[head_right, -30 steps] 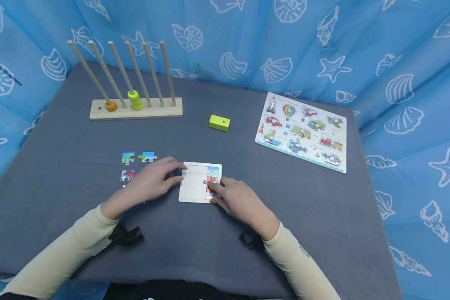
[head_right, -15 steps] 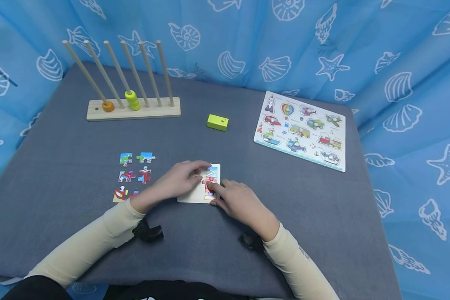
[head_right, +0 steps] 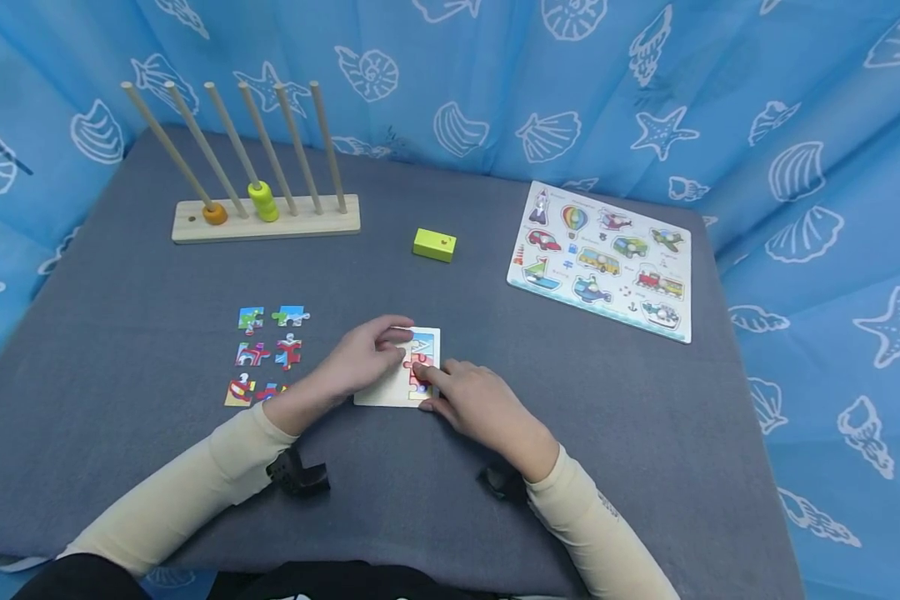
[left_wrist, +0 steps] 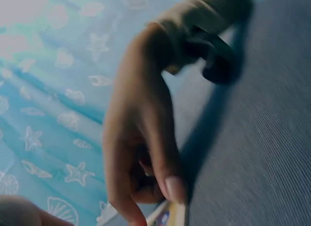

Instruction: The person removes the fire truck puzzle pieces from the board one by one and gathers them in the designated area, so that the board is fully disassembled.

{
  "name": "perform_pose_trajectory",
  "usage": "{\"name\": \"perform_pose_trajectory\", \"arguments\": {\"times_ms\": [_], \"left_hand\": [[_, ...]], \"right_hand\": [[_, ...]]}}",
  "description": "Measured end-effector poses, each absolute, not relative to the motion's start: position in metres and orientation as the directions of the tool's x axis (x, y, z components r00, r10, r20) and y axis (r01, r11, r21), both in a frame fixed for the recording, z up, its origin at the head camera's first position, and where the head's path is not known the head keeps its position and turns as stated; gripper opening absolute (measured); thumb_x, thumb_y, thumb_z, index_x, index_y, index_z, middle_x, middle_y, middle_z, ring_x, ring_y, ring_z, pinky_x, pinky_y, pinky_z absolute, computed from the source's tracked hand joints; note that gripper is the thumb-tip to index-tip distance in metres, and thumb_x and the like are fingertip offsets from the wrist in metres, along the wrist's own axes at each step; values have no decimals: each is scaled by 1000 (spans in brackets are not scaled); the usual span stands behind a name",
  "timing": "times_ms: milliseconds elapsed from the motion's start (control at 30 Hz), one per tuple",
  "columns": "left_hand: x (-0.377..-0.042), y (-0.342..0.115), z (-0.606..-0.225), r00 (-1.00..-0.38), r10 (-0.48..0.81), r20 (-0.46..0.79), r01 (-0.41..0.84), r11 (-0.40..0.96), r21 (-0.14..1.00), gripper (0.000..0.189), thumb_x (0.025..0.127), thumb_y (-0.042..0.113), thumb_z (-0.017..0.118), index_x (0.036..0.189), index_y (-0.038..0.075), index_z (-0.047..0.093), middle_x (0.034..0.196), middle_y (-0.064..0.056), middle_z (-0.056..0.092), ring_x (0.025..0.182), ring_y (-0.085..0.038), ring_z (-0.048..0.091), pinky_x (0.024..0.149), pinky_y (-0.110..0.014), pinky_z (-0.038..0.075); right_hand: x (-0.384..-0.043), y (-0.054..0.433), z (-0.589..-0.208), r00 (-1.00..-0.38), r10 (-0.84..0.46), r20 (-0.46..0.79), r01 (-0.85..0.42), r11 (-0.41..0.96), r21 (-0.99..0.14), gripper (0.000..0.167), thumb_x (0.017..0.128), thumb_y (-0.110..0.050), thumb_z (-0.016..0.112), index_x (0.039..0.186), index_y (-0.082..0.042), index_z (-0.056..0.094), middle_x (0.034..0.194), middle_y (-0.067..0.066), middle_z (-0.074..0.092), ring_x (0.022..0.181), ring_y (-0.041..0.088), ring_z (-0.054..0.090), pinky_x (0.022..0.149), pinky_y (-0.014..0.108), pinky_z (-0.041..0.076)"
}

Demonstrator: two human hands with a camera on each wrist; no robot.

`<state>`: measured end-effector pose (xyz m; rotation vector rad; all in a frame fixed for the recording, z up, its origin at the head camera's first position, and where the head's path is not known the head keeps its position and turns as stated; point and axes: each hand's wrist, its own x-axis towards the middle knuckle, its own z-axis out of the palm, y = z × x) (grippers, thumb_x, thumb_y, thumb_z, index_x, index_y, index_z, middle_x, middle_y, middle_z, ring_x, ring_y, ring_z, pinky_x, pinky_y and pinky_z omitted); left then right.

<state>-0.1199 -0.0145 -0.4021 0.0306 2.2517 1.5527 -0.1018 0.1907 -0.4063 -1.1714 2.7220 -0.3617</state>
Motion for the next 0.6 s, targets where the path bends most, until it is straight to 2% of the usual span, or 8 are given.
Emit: {"name": "perform_pose_trajectory", "arguments": {"times_ms": [67,133,233,367,467,533,600], "left_hand": [[-122,-15,-402,-896,245,-371,-309,257,916,43,91,5,51,134,7,50,128,-13,60,110,-25,60,81,-33,48],[-125,-16,-402,-866,242,-437,-414,142,899,41,93,6,52,134,7,49,126,-14,60,100,-23,61,69,-27,45],[-127,-16,-401,-830,236,-506,-503,75,861,40,95,11,53,135,7,48,122,-15,60,78,-17,57,57,-24,37],[-129,-13,-400,-813,242,-530,-523,96,847,44,96,15,54,139,7,46,112,-12,59,66,-13,49,56,-24,37],[-130,-8,-399,-808,235,-540,-522,139,841,42,97,15,53,138,8,49,94,-7,56,60,-12,43,54,-24,34],[-130,-6,-397,-798,244,-551,-523,174,835,39,98,15,52,135,7,52,85,-5,52,59,-12,41,54,-25,33],[-128,-5,-397,-817,236,-526,-472,251,845,37,97,14,51,133,6,55,88,-5,57,68,-11,48,60,-24,38]], "right_hand": [[-102,191,-406,-681,-731,-47,-693,664,-283,35,91,-34,66,121,-17,62,85,-2,59,66,9,48,61,27,42],[-102,192,-406,-679,-732,-47,-694,662,-282,35,91,-33,65,122,-17,61,84,-2,58,65,9,47,61,26,41],[-102,192,-406,-676,-735,-47,-696,659,-284,35,91,-33,65,123,-17,62,82,-2,57,64,9,45,60,25,40],[-102,193,-405,-677,-735,-48,-696,659,-285,34,91,-34,65,121,-17,62,81,-3,56,64,9,45,60,25,39],[-102,192,-404,-678,-733,-52,-693,662,-287,35,91,-35,65,122,-17,62,80,-3,56,63,9,44,59,25,38],[-102,192,-404,-679,-732,-52,-691,662,-290,36,91,-35,65,123,-17,62,79,-3,55,63,9,43,59,25,37],[-102,190,-404,-676,-735,-49,-694,658,-290,36,91,-35,65,123,-17,62,79,-3,54,63,9,43,59,24,37]]}}
